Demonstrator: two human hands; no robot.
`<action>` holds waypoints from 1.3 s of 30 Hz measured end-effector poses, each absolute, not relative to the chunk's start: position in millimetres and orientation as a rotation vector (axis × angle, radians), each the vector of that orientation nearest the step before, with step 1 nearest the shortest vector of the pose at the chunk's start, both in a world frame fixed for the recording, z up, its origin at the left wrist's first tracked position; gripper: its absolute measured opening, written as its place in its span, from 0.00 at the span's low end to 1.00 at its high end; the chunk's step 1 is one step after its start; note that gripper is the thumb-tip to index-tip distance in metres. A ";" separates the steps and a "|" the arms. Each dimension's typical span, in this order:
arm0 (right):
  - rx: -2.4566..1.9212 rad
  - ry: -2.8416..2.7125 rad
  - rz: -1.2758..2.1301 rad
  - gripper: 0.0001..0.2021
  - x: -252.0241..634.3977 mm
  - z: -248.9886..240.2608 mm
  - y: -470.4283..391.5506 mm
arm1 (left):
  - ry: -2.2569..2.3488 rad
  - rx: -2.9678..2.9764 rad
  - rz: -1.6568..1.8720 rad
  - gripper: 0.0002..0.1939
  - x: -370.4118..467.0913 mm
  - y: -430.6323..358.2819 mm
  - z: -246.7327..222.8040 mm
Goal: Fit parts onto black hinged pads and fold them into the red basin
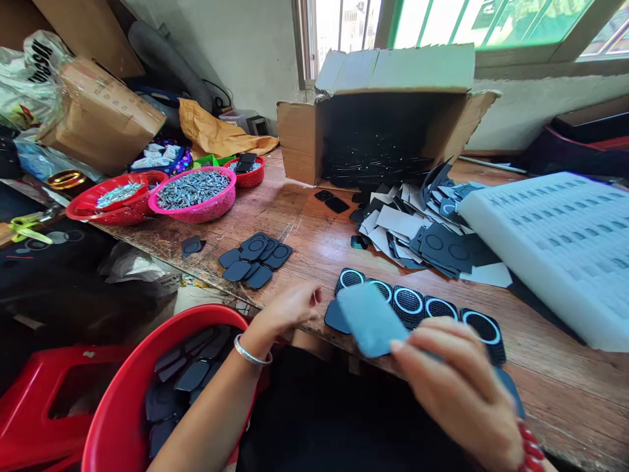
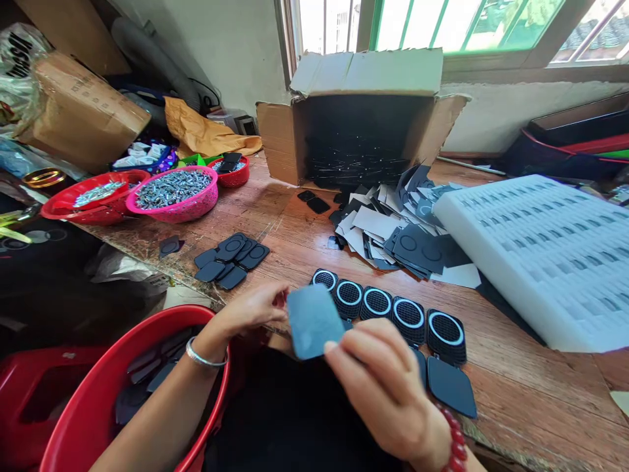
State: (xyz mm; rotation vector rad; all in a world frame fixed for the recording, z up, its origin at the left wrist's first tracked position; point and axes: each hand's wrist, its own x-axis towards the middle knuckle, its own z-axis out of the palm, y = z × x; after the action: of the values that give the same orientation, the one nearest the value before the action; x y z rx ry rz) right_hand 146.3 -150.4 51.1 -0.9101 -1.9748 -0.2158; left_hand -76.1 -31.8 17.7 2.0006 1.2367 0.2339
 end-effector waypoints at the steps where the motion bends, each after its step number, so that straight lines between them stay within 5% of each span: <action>1: -1.020 -1.828 -0.188 0.11 149.3 51.2 -149.3 | 1.296 1.991 0.284 0.10 -73.7 -29.8 9.8; 6: -1.338 -1.209 0.417 0.05 154.9 46.3 -129.4 | 1.507 1.974 0.511 0.28 -38.3 -44.0 -19.7; 14: -1.324 -0.675 1.106 0.21 155.1 20.8 -109.3 | 1.499 1.738 0.615 0.41 -45.8 -40.1 -18.6; 21: -1.305 -0.628 1.210 0.18 150.1 13.1 -106.5 | 1.288 1.407 0.543 0.14 -93.2 -21.9 -13.3; 39: -1.391 -0.538 1.589 0.18 130.8 9.3 -105.7 | 0.927 0.850 0.327 0.12 -82.7 -73.7 3.6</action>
State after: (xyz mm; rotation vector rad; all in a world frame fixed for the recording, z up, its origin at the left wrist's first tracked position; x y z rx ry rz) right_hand 130.8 -105.7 9.3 -1.3908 -0.5381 1.5886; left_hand -82.7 -73.7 3.6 0.8496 0.9274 0.3269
